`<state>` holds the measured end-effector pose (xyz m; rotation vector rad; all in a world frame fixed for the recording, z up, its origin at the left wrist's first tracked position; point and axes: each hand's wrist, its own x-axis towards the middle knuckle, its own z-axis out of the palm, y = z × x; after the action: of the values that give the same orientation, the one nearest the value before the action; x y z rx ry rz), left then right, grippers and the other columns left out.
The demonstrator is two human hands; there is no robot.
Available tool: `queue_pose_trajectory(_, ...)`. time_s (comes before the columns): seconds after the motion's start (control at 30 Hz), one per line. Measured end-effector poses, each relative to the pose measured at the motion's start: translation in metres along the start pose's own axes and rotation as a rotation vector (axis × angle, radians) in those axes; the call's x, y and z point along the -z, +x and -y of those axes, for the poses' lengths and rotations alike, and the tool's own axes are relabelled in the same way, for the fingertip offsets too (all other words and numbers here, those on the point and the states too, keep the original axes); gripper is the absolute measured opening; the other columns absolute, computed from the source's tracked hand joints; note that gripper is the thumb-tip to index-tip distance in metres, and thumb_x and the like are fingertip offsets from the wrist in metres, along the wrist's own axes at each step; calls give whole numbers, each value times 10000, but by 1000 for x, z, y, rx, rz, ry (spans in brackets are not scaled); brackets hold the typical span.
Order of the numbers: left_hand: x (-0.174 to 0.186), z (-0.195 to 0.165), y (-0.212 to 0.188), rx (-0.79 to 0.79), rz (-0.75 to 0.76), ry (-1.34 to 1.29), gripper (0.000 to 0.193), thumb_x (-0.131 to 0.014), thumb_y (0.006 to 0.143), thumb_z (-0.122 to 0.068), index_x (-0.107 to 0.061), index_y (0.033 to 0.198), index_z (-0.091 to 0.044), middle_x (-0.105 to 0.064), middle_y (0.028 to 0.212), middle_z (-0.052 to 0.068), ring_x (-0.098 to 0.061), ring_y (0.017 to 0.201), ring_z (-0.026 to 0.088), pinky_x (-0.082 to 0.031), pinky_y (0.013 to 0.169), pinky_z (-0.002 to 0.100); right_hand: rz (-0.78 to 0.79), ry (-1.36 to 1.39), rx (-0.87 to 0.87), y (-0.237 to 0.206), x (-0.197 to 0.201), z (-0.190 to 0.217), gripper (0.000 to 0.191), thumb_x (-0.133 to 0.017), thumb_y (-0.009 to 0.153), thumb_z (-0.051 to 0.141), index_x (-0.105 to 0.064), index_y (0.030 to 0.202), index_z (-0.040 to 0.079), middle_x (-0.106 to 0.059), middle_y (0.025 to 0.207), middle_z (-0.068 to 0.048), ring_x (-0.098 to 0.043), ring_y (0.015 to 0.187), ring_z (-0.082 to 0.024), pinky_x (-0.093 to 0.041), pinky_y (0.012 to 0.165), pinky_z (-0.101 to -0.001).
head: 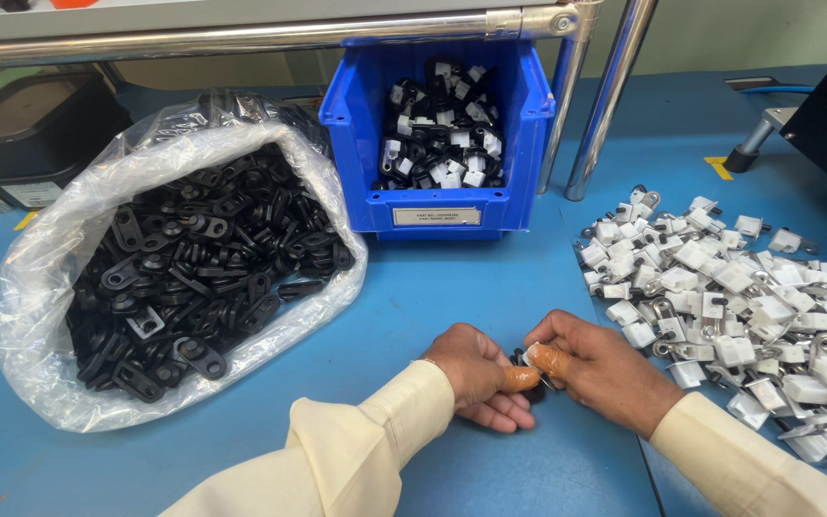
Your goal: The person repeatedly picks a black plastic base and a white plastic housing, aligns them, and presses them together by hand. The assembled units are placed into a blue bin on the table.
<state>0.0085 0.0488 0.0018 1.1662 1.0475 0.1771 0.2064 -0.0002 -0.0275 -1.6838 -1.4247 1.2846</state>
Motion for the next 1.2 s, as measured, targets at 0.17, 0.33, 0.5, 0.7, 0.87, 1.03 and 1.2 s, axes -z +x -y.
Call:
queue_pose_trajectory(0.17,-12,-15,-13,33,-158,14,135,-604,941,6,-605,1013,120,-750,903,267,-777,696,310,-651,551,364,7,-5,225,0,-2,2,157,-635,958,166,-659,1069,57,-732,774,-22,-627,688,-61,-527,608,-268)
queue_pose_trajectory(0.33,-22,-30,-26,26,-267,282,184,-580,961,-43,-694,901,87,-779,801,227,-778,661,262,-615,531,325,-176,-378,126,-11,-11,16,193,-708,944,263,-669,1028,94,-675,669,-77,-572,606,-122,-471,567,-312)
queue_pose_trajectory(0.5,-33,-24,-31,-41,-278,290,177,-647,961,-89,-705,872,52,-772,798,176,-775,654,218,-621,538,292,-203,-206,107,-8,-17,19,162,-666,905,204,-673,1003,75,-733,691,-41,-652,623,-114,-523,566,-302)
queue_pose_trajectory(0.7,-36,-1,-24,-99,-262,47,206,-697,947,-129,-643,819,24,-753,845,152,-777,684,225,-641,555,322,-276,-70,-131,-4,-22,17,189,-682,947,214,-683,1011,36,-657,694,-101,-560,607,-188,-442,548,-375)
queue_pose_trajectory(0.87,-31,16,-12,-89,-172,-169,190,-730,930,-137,-614,909,12,-739,927,136,-776,786,222,-672,652,341,-371,-212,6,-10,-27,26,181,-699,906,215,-694,964,44,-688,651,-78,-603,585,-160,-488,548,-355)
queue_pose_trajectory(1.03,-32,20,-10,-78,-189,-248,244,-759,895,-93,-568,975,36,-721,942,145,-781,785,234,-688,670,359,-362,-242,38,-20,-36,40,189,-702,926,244,-687,1003,72,-670,615,-91,-580,548,-164,-468,526,-371)
queue_pose_trajectory(1.2,-39,9,-22,32,-349,-319,419,-728,891,-14,-441,1194,-60,-703,990,153,-771,790,259,-678,671,368,-283,-285,22,-26,-41,47,238,-716,918,280,-681,1085,113,-656,570,-85,-607,498,-163,-459,483,-345)
